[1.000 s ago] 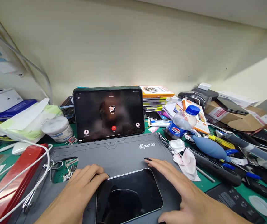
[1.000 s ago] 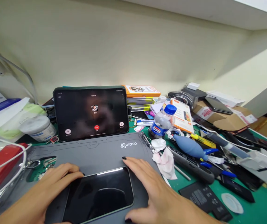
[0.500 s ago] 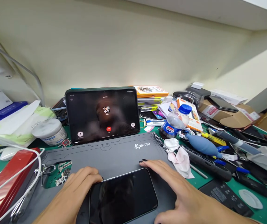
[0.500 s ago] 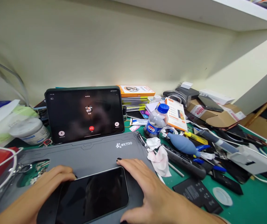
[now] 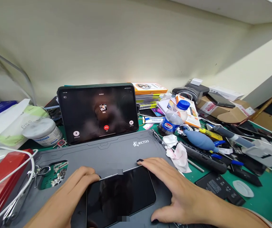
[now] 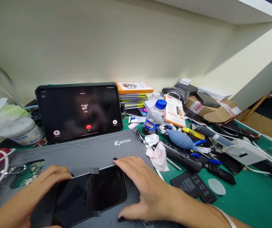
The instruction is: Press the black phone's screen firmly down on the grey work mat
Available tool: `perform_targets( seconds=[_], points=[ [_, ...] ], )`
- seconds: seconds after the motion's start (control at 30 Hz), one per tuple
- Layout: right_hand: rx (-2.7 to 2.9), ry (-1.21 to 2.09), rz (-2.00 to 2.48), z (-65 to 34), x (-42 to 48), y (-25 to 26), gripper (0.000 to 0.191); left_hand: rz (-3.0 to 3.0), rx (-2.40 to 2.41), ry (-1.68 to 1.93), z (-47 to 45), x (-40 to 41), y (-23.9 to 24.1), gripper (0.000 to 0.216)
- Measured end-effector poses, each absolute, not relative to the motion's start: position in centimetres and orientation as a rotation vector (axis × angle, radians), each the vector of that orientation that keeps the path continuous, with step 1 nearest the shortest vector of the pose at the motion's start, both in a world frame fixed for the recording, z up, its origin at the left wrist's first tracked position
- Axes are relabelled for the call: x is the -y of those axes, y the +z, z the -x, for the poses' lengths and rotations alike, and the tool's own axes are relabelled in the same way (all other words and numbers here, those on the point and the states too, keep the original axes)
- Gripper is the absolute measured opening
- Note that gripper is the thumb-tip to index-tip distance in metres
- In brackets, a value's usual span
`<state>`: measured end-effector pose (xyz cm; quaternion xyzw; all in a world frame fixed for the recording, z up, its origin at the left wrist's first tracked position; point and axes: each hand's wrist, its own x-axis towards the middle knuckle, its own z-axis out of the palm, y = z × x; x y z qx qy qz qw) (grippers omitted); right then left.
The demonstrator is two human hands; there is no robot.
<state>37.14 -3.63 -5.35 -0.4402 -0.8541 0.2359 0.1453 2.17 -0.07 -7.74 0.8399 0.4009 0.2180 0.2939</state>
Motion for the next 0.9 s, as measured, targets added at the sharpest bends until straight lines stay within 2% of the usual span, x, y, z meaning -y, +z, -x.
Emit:
perform_targets(
  seconds=[0.33, 0.8, 0.9],
  points=[
    [2.436, 0.664, 1.285, -36.9, 3.5, -5.1, 0.097, -2.267, -1.111, 0.607, -2.7, 0.4, -6.9, 0.052],
    [2.499, 0.515, 1.247, -36.7, 3.3, -4.8, 0.068, -2.277, -1.044, 0.5, -1.7, 0.2, -7.4, 0.059],
    [2.517, 0.472, 1.24, -36.8, 3.4, -4.8, 0.066, -2.214, -1.083, 0.51, -2.1, 0.3, -6.6, 0.053]
  ],
)
